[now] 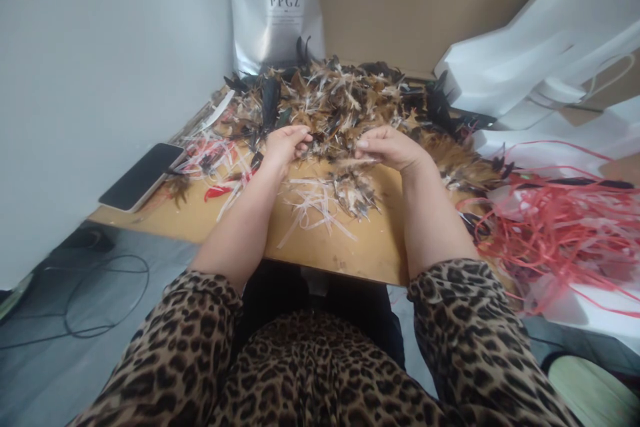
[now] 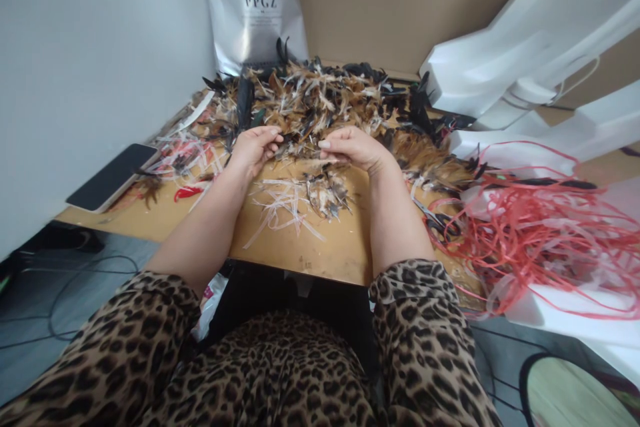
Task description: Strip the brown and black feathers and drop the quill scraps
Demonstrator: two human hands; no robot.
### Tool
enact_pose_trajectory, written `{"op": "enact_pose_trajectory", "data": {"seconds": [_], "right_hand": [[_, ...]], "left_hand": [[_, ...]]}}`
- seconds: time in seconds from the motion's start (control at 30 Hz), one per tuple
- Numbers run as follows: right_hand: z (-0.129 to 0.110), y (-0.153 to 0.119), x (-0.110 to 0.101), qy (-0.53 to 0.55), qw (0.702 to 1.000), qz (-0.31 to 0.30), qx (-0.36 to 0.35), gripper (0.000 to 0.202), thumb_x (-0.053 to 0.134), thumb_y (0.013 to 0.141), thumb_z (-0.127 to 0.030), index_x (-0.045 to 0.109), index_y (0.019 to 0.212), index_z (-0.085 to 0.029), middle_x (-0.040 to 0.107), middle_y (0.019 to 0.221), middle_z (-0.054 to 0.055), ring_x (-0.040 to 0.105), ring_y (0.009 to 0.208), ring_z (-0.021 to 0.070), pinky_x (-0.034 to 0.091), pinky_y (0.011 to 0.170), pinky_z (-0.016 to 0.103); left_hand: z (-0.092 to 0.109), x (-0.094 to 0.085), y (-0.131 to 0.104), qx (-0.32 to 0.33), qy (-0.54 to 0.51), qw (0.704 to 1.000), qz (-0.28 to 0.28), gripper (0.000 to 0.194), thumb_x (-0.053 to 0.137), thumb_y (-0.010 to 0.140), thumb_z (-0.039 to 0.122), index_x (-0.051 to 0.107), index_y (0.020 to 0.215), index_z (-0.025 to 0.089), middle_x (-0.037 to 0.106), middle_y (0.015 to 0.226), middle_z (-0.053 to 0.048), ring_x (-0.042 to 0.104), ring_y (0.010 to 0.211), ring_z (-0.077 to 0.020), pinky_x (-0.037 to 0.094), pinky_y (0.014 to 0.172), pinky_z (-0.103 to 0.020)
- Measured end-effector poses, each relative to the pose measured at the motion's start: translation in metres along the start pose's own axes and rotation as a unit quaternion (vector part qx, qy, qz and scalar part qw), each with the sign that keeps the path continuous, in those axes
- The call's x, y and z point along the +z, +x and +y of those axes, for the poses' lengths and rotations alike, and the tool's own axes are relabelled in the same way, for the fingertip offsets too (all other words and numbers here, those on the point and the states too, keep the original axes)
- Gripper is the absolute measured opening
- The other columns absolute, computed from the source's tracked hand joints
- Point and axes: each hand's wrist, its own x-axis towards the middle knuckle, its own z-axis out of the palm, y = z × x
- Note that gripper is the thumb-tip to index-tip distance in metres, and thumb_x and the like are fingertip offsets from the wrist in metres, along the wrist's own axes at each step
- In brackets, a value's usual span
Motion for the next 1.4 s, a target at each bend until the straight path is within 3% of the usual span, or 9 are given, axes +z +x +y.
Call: {"op": "enact_pose_trajectory", "data": {"seconds": [0.1, 0.2, 0.33, 0.53, 0.63, 0.9, 1.0, 1.2, 1.4], "right_hand": [[0.002, 0.005, 0.002, -0.088, 0.995, 0.01, 0.05, 0.035, 0.073, 0.062, -0.047, 0.06, 0.062, -0.014, 0.054, 0.051, -0.002, 0.039, 0.044, 0.0054, 0.03, 0.046, 0.021], [-0.001, 0.009, 0.005, -0.24, 0.967, -0.003, 0.085, 0.021, 0.073, 0.06, -0.029, 0.059, 0.057, -0.015, 0.057, 0.054, -0.002, 0.048, 0.053, 0.0086, 0.038, 0.055, 0.022], [-0.006, 0.011, 0.01, -0.309, 0.949, -0.006, 0.068, 0.013, 0.067, 0.061, -0.017, 0.068, 0.074, -0.015, 0.066, 0.07, -0.001, 0.055, 0.063, 0.0102, 0.042, 0.062, 0.021], [-0.003, 0.013, 0.012, -0.329, 0.939, -0.058, 0.082, 0.013, 0.066, 0.062, -0.02, 0.072, 0.073, -0.017, 0.068, 0.067, -0.002, 0.057, 0.063, 0.0112, 0.043, 0.065, 0.022], [0.001, 0.015, 0.012, -0.319, 0.941, -0.066, 0.088, 0.014, 0.064, 0.062, -0.021, 0.072, 0.073, -0.017, 0.068, 0.066, -0.002, 0.057, 0.062, 0.0111, 0.043, 0.063, 0.022], [0.004, 0.017, 0.021, -0.319, 0.936, -0.107, 0.104, 0.015, 0.06, 0.062, -0.02, 0.07, 0.071, -0.016, 0.063, 0.056, -0.003, 0.052, 0.054, 0.0091, 0.041, 0.056, 0.021], [0.004, 0.016, 0.023, -0.307, 0.935, -0.13, 0.12, 0.014, 0.057, 0.064, -0.022, 0.069, 0.069, -0.016, 0.063, 0.055, -0.003, 0.051, 0.05, 0.0089, 0.039, 0.053, 0.021], [0.007, 0.016, 0.026, -0.314, 0.925, -0.167, 0.135, 0.011, 0.055, 0.061, -0.019, 0.065, 0.058, -0.017, 0.062, 0.053, -0.002, 0.049, 0.047, 0.009, 0.036, 0.05, 0.022], [0.008, 0.016, 0.027, -0.297, 0.929, -0.156, 0.156, 0.008, 0.06, 0.061, -0.02, 0.067, 0.064, -0.017, 0.061, 0.052, -0.002, 0.046, 0.045, 0.0086, 0.037, 0.048, 0.023]], "left_hand": [[-0.002, 0.001, 0.0, 0.013, 0.021, 0.999, -0.024, 0.02, 0.071, 0.067, 0.024, 0.064, 0.08, 0.011, 0.065, 0.065, -0.002, 0.049, 0.043, -0.0024, 0.029, 0.038, -0.014], [-0.002, 0.003, -0.002, 0.022, 0.048, 0.998, -0.044, 0.019, 0.071, 0.067, 0.024, 0.065, 0.079, 0.01, 0.065, 0.066, -0.003, 0.048, 0.043, -0.003, 0.03, 0.038, -0.014], [0.002, 0.007, -0.013, 0.015, 0.133, 0.983, -0.123, 0.019, 0.071, 0.064, 0.021, 0.068, 0.079, 0.01, 0.065, 0.064, -0.004, 0.047, 0.044, -0.0044, 0.029, 0.04, -0.016], [0.004, 0.015, -0.025, 0.103, 0.328, 0.884, -0.317, 0.016, 0.072, 0.056, 0.012, 0.075, 0.07, 0.019, 0.063, 0.065, -0.001, 0.052, 0.058, -0.0088, 0.039, 0.056, -0.02], [-0.004, 0.015, -0.023, 0.127, 0.392, 0.846, -0.338, 0.023, 0.068, 0.054, 0.007, 0.075, 0.069, 0.023, 0.061, 0.066, 0.0, 0.051, 0.059, -0.0097, 0.04, 0.06, -0.022], [-0.022, 0.015, -0.016, 0.164, 0.463, 0.803, -0.337, 0.021, 0.067, 0.057, 0.007, 0.075, 0.068, 0.023, 0.06, 0.067, 0.0, 0.049, 0.061, -0.0115, 0.037, 0.063, -0.024], [-0.016, 0.017, -0.018, 0.159, 0.453, 0.814, -0.328, 0.017, 0.067, 0.058, 0.008, 0.074, 0.066, 0.021, 0.061, 0.068, -0.001, 0.05, 0.061, -0.0109, 0.037, 0.062, -0.023], [-0.002, 0.012, -0.019, 0.068, 0.308, 0.9, -0.301, 0.007, 0.07, 0.059, 0.012, 0.069, 0.066, 0.015, 0.062, 0.062, -0.001, 0.051, 0.056, -0.0086, 0.038, 0.056, -0.02], [0.003, 0.006, -0.016, -0.025, 0.167, 0.958, -0.231, 0.015, 0.073, 0.064, 0.021, 0.066, 0.073, 0.012, 0.062, 0.061, -0.004, 0.044, 0.043, -0.0044, 0.03, 0.041, -0.017]]}}
